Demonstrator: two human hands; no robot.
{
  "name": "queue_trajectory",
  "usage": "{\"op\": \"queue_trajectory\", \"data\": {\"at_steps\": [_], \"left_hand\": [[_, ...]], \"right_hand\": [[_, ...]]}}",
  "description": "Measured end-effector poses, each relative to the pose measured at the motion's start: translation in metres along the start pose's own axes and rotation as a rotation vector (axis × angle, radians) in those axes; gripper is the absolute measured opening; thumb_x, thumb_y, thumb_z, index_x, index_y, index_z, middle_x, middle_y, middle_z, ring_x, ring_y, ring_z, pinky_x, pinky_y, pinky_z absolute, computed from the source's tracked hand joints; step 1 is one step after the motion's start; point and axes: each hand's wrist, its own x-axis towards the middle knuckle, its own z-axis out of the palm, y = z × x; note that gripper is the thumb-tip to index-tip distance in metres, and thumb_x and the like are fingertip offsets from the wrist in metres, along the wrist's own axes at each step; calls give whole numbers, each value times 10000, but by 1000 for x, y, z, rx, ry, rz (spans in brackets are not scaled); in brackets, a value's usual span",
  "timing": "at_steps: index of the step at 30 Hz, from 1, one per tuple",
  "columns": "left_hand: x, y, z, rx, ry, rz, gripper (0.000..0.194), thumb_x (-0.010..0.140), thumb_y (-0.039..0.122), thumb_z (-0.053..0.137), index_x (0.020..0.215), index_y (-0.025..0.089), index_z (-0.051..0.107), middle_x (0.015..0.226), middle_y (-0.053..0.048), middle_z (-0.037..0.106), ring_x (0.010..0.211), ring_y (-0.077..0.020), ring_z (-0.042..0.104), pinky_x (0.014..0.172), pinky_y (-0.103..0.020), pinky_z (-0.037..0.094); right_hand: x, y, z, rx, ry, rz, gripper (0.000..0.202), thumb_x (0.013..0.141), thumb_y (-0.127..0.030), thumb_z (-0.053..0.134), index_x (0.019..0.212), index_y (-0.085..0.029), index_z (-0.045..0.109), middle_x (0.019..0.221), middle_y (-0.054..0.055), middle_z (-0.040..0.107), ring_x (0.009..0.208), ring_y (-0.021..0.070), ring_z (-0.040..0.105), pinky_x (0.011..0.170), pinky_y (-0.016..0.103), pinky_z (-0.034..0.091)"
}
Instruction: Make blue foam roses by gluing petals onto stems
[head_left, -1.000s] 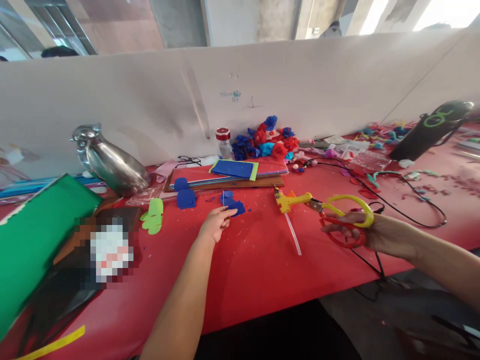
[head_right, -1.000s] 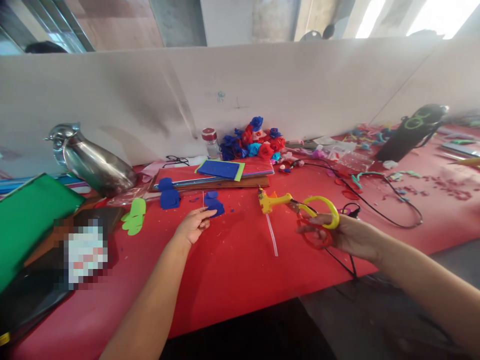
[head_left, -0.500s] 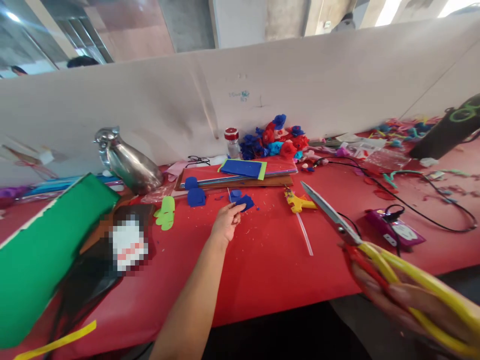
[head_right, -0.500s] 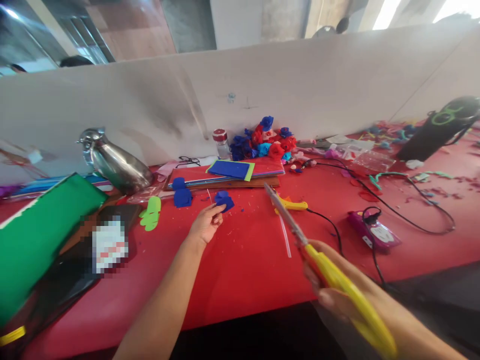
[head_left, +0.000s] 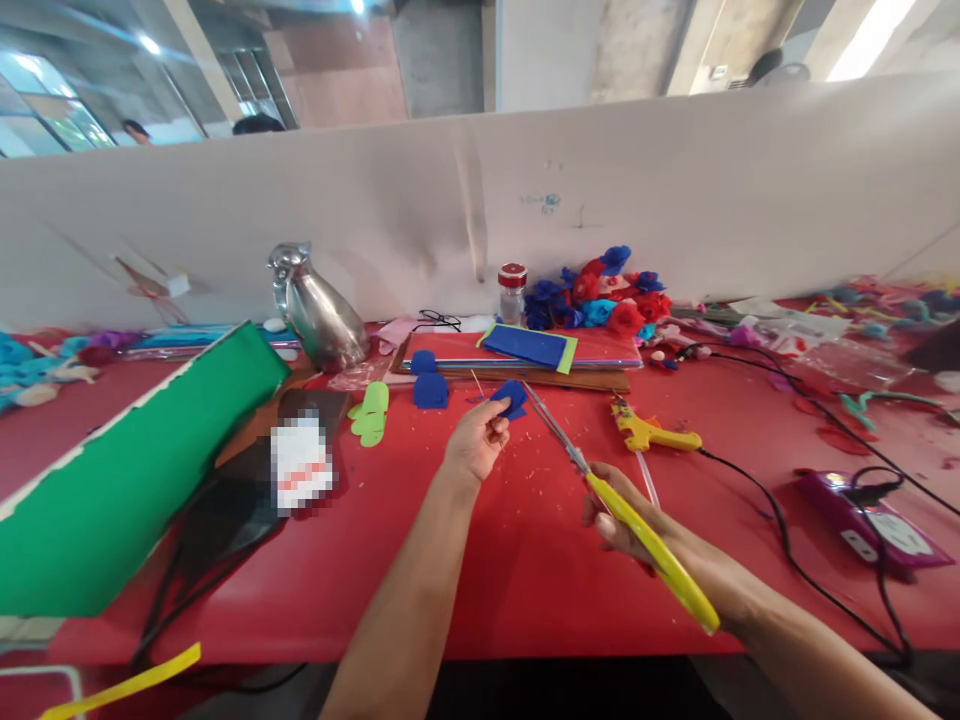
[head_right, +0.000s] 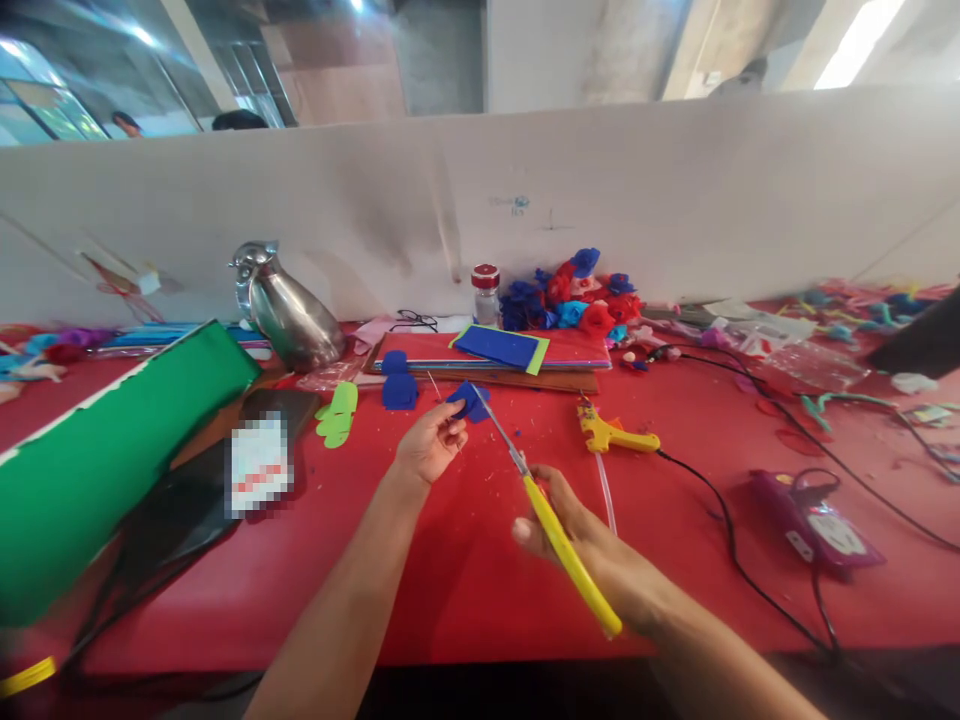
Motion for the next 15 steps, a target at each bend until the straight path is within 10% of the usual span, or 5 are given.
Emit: {"op": "queue_trajectory", "data": {"at_steps": [15], "left_hand": [[-8,-4,6,49,-35,88,245,481,192,747,539,151,513,416,98,370,377,-16,304,407,-195,165]], "right_hand": [[27,-3,25,250,-44,54,746,652,-772,549,1160,-251,383,680,-65,394,500,77,368,426,205,259]]}}
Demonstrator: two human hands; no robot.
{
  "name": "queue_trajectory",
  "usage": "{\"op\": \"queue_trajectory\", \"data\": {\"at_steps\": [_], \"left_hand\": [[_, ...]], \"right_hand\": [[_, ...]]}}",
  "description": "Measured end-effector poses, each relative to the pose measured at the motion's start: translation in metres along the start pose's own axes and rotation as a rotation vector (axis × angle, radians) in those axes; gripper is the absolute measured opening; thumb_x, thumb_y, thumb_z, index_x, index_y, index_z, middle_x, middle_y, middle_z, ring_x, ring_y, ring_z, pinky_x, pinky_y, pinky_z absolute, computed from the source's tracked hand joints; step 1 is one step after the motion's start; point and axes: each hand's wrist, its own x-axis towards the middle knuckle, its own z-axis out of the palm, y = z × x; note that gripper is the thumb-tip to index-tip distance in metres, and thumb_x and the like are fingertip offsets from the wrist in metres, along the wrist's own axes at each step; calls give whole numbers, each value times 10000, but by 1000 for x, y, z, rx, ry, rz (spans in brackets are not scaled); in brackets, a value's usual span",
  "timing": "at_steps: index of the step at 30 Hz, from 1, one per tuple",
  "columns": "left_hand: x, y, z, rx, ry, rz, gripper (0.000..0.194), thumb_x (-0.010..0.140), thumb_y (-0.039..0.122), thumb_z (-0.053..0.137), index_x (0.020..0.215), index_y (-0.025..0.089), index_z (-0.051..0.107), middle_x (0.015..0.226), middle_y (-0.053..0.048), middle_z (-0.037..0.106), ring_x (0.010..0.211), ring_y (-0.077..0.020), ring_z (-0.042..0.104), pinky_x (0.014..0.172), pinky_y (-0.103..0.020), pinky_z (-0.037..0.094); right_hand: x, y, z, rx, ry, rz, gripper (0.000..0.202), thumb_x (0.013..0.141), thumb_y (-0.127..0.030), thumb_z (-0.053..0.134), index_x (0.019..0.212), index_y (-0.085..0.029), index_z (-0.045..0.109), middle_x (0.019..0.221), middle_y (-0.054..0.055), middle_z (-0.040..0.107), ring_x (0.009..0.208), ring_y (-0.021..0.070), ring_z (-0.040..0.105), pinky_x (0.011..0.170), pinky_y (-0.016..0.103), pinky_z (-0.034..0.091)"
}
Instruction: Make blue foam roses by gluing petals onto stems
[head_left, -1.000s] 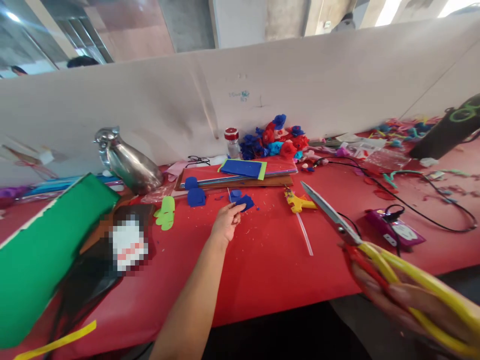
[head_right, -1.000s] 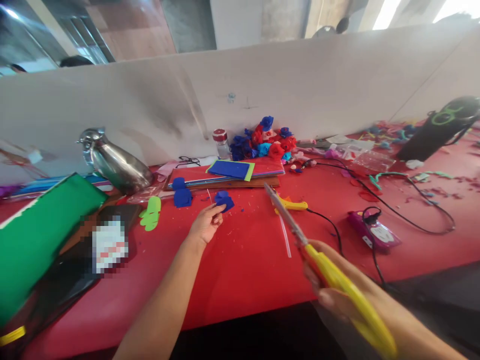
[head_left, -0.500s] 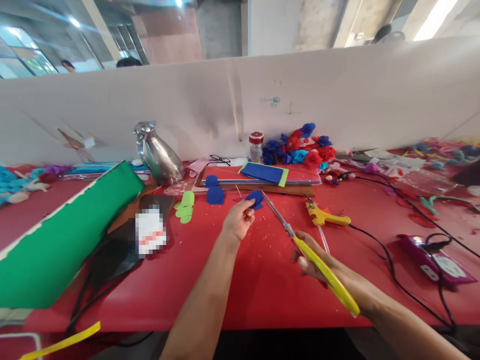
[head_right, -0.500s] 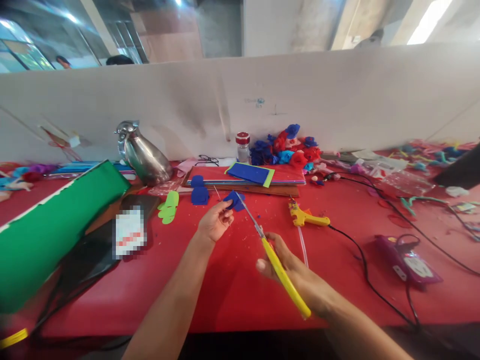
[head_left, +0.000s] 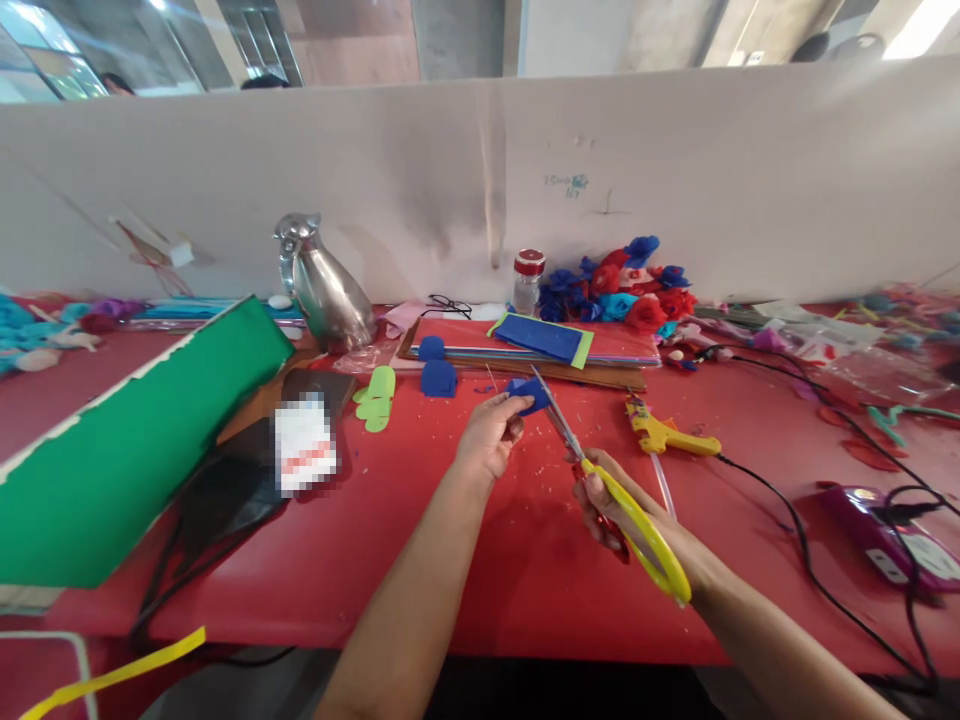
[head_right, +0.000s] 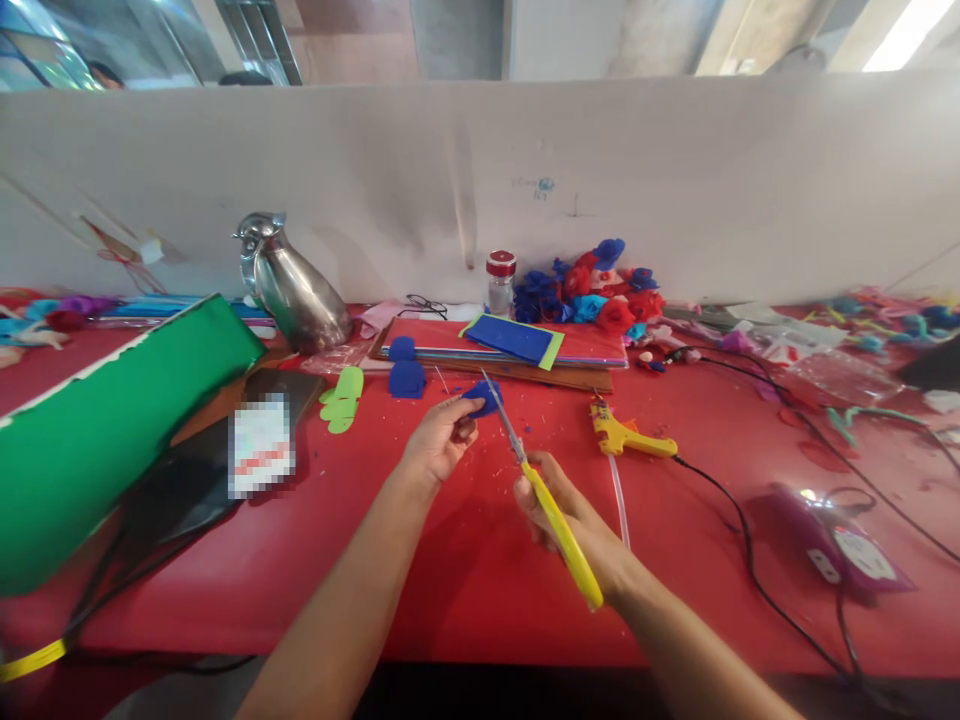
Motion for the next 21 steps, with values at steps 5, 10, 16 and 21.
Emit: {"op": "queue_trajectory", "data": {"at_steps": [5,10,16,21], "left_hand": [[0,0,0,0,11,12,234,490,172,725,520,154,494,432,89,398,376,-13,306,406,-196,147],[0,2,-1,30,3,10,201,493,183,710,524,151,513,434,88,392,379,-11,297,407,-195,153],[3,0,-3,51,-4,13,249,477,226,729,512,161,491,438,90,374,385,-10,291,398,-197,165],[6,-3,-6,58,-1,-8,256,485,224,736,524,163,491,449,90,377,383,-12,295,403,-205,178]], "right_hand": [[6,8,-1,-40,43,26,715,683,-775,504,1175,-266,401,654,-73,402,431,63,338,358,182,228],[9,7,2,-7,68,24,733,639,-759,549,1136,-236,417,590,-103,348,369,48,319,306,167,233],[12,13,1,-70,74,55,628,737,-654,516,1209,-254,412,511,-119,359,302,70,364,262,161,258],[15,22,1,-100,100,121,632,754,-635,504,1257,-268,395,451,-128,365,253,106,400,234,180,285]]}}
